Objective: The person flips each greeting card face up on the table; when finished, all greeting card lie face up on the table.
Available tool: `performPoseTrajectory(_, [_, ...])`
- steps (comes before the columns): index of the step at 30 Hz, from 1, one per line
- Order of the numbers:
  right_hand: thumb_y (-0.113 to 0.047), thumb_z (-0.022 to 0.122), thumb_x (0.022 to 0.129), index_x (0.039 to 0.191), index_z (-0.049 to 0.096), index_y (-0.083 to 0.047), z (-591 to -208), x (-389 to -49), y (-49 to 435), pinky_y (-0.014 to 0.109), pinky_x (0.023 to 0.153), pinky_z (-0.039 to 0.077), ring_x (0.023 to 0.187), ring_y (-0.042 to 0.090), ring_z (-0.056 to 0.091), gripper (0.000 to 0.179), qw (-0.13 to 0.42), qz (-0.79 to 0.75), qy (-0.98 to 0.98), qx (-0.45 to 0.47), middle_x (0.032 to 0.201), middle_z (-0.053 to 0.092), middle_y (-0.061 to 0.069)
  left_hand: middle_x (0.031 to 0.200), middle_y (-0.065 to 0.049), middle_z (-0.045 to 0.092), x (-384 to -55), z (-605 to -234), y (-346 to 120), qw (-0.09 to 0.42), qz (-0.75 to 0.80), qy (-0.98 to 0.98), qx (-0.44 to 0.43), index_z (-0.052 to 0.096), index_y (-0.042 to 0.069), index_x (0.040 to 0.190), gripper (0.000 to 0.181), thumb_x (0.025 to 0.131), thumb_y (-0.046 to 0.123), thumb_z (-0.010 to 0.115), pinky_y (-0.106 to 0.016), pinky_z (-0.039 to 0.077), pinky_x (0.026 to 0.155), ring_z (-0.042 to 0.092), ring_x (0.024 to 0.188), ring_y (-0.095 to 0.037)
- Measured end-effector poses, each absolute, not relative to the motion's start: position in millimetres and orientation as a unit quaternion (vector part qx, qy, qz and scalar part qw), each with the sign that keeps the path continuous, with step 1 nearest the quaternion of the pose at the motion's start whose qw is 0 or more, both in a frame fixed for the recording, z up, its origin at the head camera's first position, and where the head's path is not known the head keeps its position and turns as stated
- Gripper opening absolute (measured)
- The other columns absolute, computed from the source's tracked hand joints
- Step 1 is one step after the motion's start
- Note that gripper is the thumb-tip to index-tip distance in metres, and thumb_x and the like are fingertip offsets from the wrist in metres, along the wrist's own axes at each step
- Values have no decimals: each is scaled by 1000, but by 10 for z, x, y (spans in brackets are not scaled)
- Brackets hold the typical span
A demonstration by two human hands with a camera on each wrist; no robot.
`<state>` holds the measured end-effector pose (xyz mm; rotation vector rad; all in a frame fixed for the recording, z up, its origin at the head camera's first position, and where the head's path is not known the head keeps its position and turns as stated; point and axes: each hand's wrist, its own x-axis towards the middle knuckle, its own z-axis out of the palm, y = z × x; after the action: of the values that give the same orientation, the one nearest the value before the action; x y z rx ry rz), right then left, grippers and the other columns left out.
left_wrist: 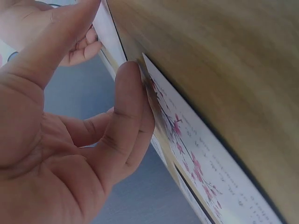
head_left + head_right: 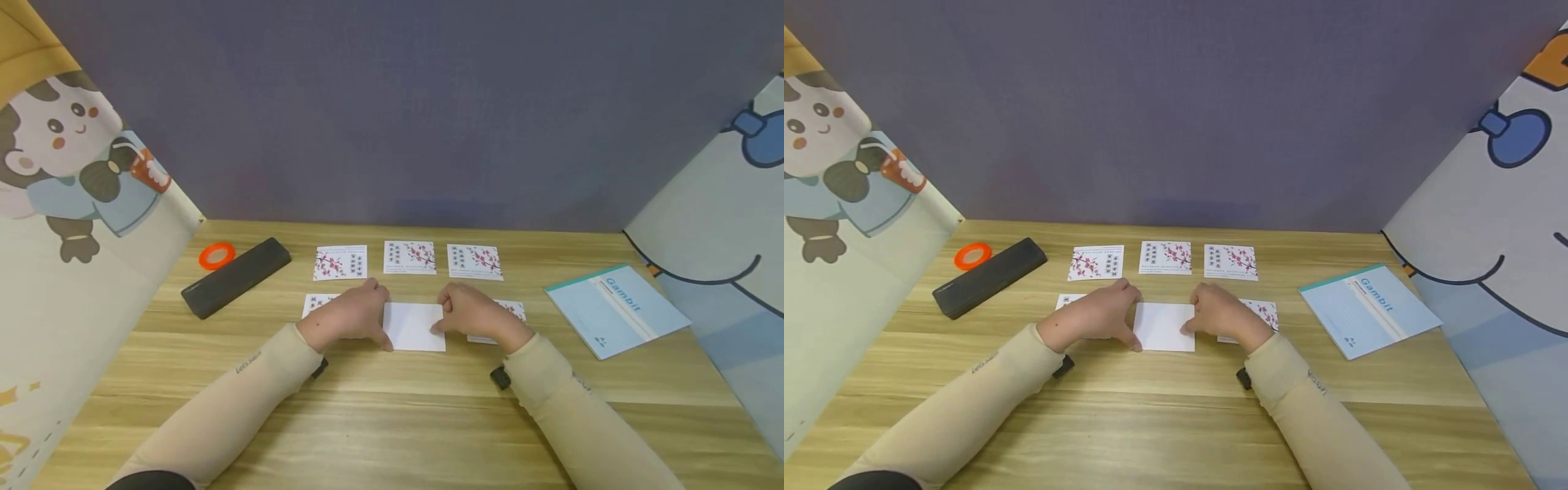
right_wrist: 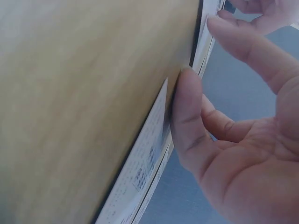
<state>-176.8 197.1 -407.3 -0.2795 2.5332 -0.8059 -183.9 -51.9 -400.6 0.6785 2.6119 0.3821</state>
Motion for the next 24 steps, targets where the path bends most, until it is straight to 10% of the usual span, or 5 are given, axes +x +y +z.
performPoseTrajectory(24, [-28,88,89,132,59,1,-4066,-1769,1961,39,95,52,97,20,55,59,236,-290,923,-89,113,62,9,124,-10,58,-1821,-4036,-551,210,182,936,216,52,1,138,93,70,39,102,-40,59,96,62,98,-23])
